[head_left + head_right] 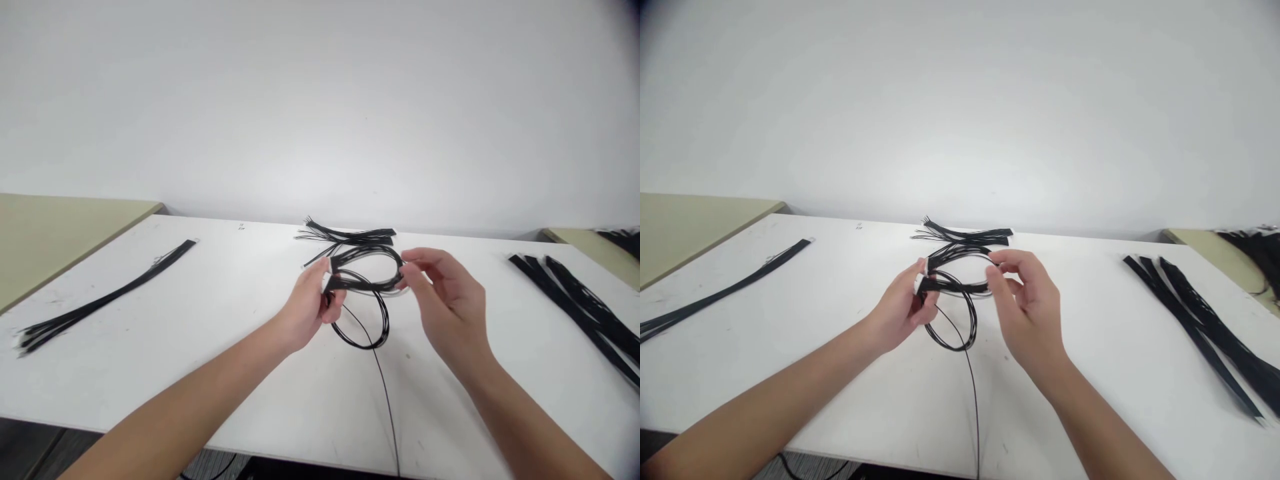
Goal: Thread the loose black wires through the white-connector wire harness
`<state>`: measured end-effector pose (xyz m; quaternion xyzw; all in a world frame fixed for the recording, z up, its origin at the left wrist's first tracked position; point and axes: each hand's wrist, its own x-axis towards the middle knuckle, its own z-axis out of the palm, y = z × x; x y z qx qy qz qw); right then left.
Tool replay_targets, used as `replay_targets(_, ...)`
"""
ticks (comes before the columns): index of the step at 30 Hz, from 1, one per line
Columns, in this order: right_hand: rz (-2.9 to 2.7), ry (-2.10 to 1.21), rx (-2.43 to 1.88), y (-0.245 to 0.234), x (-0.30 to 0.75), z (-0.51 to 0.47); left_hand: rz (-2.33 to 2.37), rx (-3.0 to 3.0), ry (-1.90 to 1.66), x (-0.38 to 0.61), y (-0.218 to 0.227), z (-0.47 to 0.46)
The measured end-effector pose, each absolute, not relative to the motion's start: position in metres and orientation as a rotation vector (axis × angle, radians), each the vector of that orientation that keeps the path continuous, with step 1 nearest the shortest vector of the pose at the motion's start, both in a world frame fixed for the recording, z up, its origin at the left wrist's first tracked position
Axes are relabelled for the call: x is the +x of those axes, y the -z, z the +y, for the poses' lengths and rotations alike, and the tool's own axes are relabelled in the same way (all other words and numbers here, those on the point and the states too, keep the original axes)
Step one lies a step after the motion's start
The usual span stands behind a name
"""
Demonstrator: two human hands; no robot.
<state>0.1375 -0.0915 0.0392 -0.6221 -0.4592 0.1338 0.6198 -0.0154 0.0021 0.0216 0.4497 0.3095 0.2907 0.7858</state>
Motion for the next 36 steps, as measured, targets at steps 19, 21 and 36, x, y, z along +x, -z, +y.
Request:
replay_targets(19,-0.928,-1.388,-1.2,-0.047,0.162,-0.098,0.833,1.0,-0.867,-0.015,-0.021,0.011)
replay_targets(21,-0.919,-1.365,-1.004,-0.049,0.166,-0.1,0.861,1.076,-0.867,-0.014,-0.021,0.009)
replay_targets(36,-0.63,-0.634,-0.979,-0.047,0.168,-0.089,0.774,1.314,-0.769,-0.014,-0.023,0.001)
